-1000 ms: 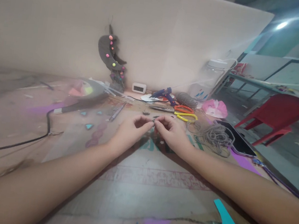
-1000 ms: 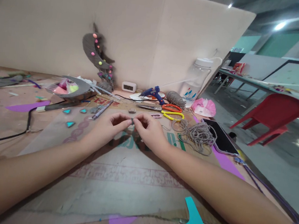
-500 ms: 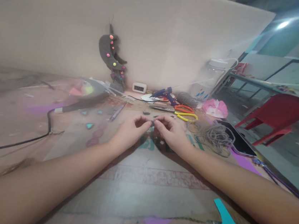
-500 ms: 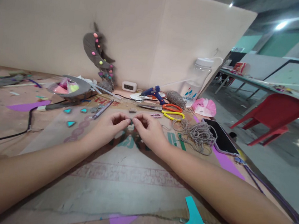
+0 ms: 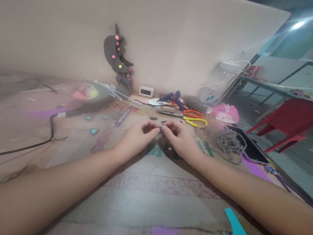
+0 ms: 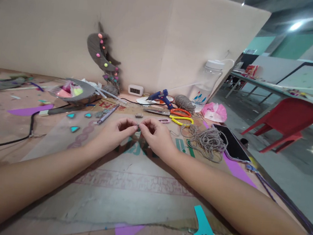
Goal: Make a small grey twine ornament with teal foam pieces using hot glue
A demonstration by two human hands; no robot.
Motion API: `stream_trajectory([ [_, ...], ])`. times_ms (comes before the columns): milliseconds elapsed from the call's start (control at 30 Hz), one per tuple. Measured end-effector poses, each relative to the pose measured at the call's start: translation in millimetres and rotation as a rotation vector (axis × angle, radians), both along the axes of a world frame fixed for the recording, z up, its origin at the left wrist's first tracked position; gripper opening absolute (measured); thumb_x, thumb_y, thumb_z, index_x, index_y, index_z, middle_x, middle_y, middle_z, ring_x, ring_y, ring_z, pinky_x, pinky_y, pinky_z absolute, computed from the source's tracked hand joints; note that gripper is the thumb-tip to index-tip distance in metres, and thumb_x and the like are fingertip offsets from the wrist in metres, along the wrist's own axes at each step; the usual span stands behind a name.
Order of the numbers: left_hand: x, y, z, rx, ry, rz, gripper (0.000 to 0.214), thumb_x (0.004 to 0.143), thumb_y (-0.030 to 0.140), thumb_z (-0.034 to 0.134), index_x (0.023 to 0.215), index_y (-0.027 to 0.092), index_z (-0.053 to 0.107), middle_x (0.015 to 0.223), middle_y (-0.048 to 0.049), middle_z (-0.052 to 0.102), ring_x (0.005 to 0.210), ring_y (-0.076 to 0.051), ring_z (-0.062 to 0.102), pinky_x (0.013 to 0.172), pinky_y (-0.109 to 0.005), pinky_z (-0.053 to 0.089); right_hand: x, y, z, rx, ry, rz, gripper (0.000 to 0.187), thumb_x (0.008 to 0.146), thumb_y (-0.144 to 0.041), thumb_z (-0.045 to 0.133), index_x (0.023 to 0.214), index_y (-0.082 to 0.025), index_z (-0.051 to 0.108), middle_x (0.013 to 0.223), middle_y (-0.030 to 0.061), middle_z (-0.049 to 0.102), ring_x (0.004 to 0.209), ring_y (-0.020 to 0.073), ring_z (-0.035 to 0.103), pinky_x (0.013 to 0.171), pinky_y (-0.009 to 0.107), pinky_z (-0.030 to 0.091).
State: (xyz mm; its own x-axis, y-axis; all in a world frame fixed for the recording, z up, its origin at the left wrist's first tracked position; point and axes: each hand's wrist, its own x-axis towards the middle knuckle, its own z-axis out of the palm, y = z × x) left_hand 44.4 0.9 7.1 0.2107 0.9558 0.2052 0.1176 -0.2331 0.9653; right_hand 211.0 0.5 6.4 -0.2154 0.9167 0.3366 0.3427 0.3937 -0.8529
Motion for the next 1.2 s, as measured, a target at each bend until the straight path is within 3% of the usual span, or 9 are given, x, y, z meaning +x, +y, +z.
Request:
stream_trajectory([
  [133, 0.7, 1.2, 0.0, -0.019, -0.064, 0.023, 0.016, 0.073, 0.024, 0.062, 0.088, 0.019, 0.065, 0.088, -0.0036, 0.069, 0.084, -0.018, 0.062, 0.08, -0.031, 0.048, -0.1, -2.0, 2.3, -0.007, 0.016, 0.016, 0.022, 0.09, -0.042, 0.056, 0.084, -0.02, 0.055, 0.063, -0.0036, 0.058, 0.049, 0.0096, 0.047, 0.048, 0.023, 0.038],
  [333, -0.4, 2.3, -1.2, 0.013, 0.022, 0.009, 0.014, 0.076, 0.033, 0.062, 0.075, 0.019, 0.061, 0.076, -0.0008, 0.063, 0.075, -0.017, 0.057, 0.076, -0.032, 0.045, 1.3, -2.5, 2.1, -0.028, 0.031, 0.023, 0.025, 0.09, -0.045, 0.056, 0.085, -0.02, 0.055, 0.063, -0.0034, 0.058, 0.05, 0.0101, 0.047, 0.048, 0.023, 0.037],
  [533, -0.7, 1.5, 1.6, -0.01, -0.003, 0.007, 0.016, 0.077, 0.034, 0.062, 0.075, 0.018, 0.06, 0.072, 0.0003, 0.059, 0.07, -0.015, 0.054, 0.071, -0.029, 0.042, 3.4, 0.1, 0.2, -0.033, 0.062, -0.007, 0.036, 0.093, -0.053, 0.05, 0.094, -0.019, 0.061, 0.065, -0.0031, 0.057, 0.05, 0.0097, 0.046, 0.046, 0.023, 0.036],
  [767, -0.7, 2.9, 1.3, -0.044, -0.053, 0.045, 0.014, 0.075, 0.032, 0.064, 0.076, 0.017, 0.061, 0.072, -0.0002, 0.063, 0.07, -0.015, 0.058, 0.072, -0.029, 0.044, 1.4, 3.7, -1.2, -0.055, 0.082, 0.045, 0.03, 0.085, -0.048, 0.062, 0.09, -0.019, 0.06, 0.064, -0.0032, 0.058, 0.048, 0.0085, 0.044, 0.044, 0.022, 0.035],
  [1100, 0.3, 2.7, 2.4, -0.074, -0.11, 0.002, 0.017, 0.076, 0.026, 0.065, 0.09, 0.017, 0.066, 0.085, -0.0029, 0.068, 0.078, -0.015, 0.062, 0.075, -0.028, 0.049, 1.5, 3.6, -1.6, -0.031, 0.046, 0.022, 0.024, 0.086, -0.043, 0.059, 0.085, -0.019, 0.058, 0.064, -0.0031, 0.058, 0.049, 0.009, 0.045, 0.046, 0.022, 0.036],
  [1200, 0.6, 1.7, 3.4, -0.053, -0.096, 0.013, 0.014, 0.079, 0.028, 0.063, 0.087, 0.016, 0.066, 0.082, -0.0025, 0.067, 0.076, -0.015, 0.061, 0.075, -0.029, 0.047, 1.7, 3.9, -2.5, -0.016, 0.033, 0.02, 0.023, 0.086, -0.043, 0.059, 0.085, -0.02, 0.058, 0.064, -0.0032, 0.057, 0.049, 0.0095, 0.046, 0.046, 0.023, 0.036],
])
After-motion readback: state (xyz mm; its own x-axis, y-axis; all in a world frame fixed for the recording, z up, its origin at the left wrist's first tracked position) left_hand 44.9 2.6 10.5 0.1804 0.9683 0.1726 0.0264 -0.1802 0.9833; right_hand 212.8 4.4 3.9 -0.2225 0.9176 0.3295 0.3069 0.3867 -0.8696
